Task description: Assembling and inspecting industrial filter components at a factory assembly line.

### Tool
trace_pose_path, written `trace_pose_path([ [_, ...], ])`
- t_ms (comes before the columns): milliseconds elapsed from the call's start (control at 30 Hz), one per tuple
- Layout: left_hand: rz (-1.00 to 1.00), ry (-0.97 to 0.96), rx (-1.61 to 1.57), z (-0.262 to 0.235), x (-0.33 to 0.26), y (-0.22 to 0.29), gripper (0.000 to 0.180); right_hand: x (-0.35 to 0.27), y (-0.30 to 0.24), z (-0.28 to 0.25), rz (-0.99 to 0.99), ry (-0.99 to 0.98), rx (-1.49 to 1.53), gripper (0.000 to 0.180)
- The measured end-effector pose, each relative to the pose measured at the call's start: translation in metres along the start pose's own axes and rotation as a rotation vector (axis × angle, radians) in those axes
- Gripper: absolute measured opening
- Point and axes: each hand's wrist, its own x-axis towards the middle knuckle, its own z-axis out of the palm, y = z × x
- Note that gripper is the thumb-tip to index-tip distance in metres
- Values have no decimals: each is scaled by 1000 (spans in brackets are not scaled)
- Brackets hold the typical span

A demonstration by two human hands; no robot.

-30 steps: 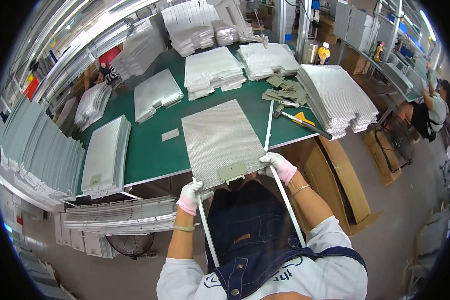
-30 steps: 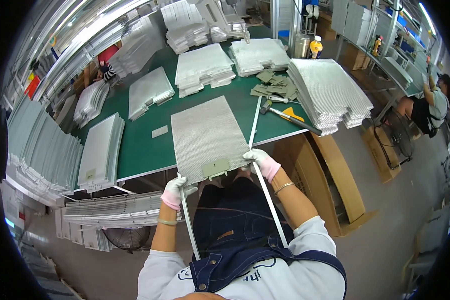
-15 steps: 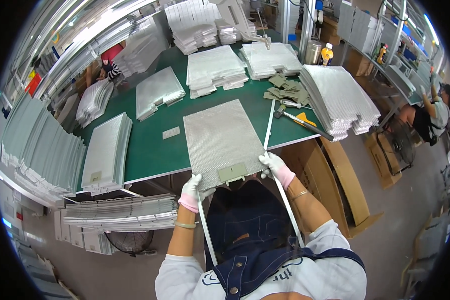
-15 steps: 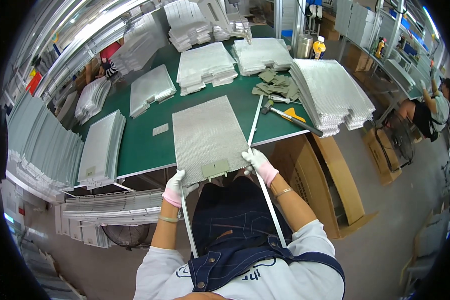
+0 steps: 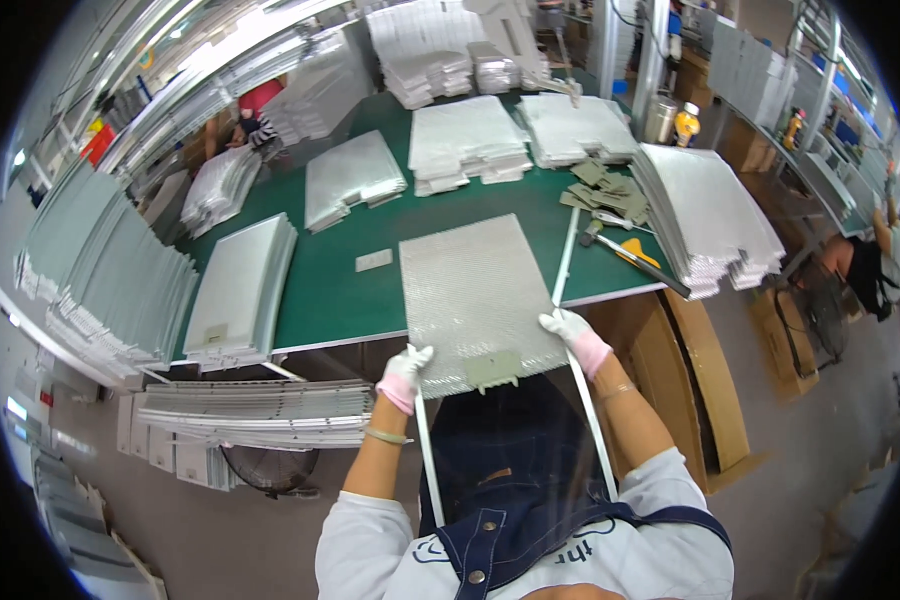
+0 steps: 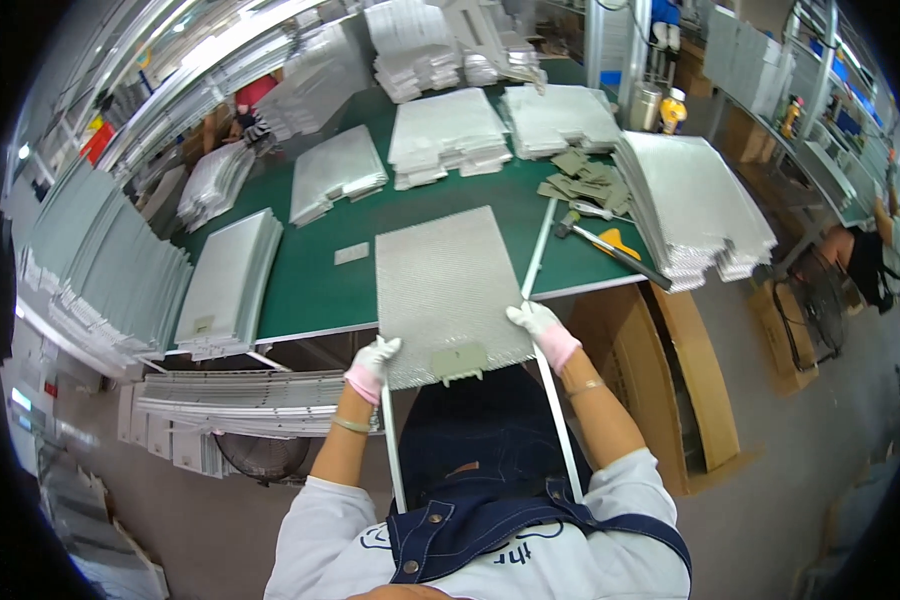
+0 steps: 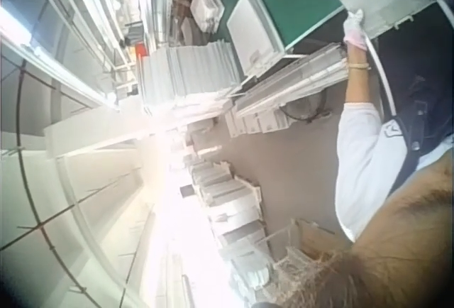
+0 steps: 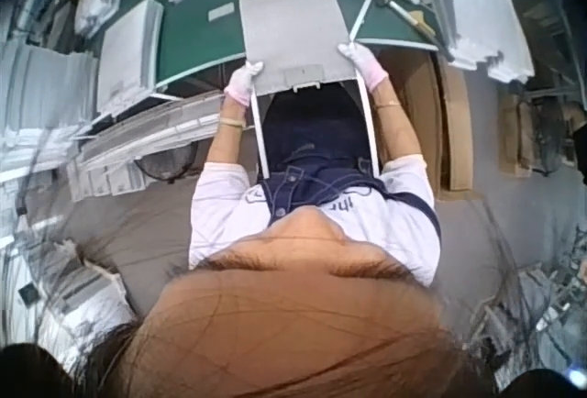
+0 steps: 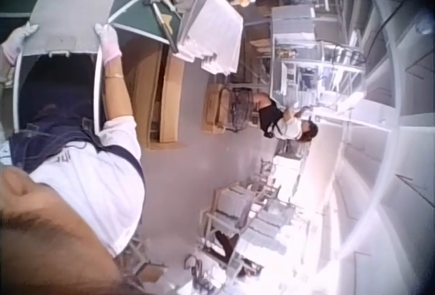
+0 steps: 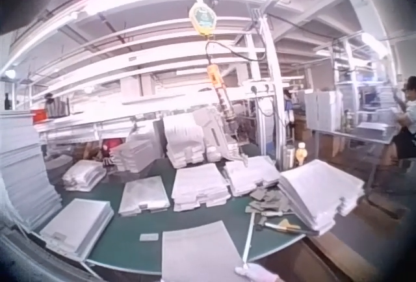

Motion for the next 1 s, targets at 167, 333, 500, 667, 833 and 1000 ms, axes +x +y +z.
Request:
trace_pose_path([
  [167,-90,23,97,15,-37,1,25,-47,-7,-1,125,-87,398,37],
  [333,-221,-44,-72,8,-57,-1,23,-64,-1,3,144,-62,378,37],
  [500,-241,-128,-92,-50,4,1,35,-22,-9,3,122,-93,211,37],
  [667,-41,-1,84,19,23,16,30,4,2,-24,-153,143,-206,35],
  [833,382,-86,202,70,-62,107,32,-36,-80,8,-260,294,-449,33],
  [1000,663,-77,242,98,-68,183,39,-56,-157,8,-608,371,-74,36],
])
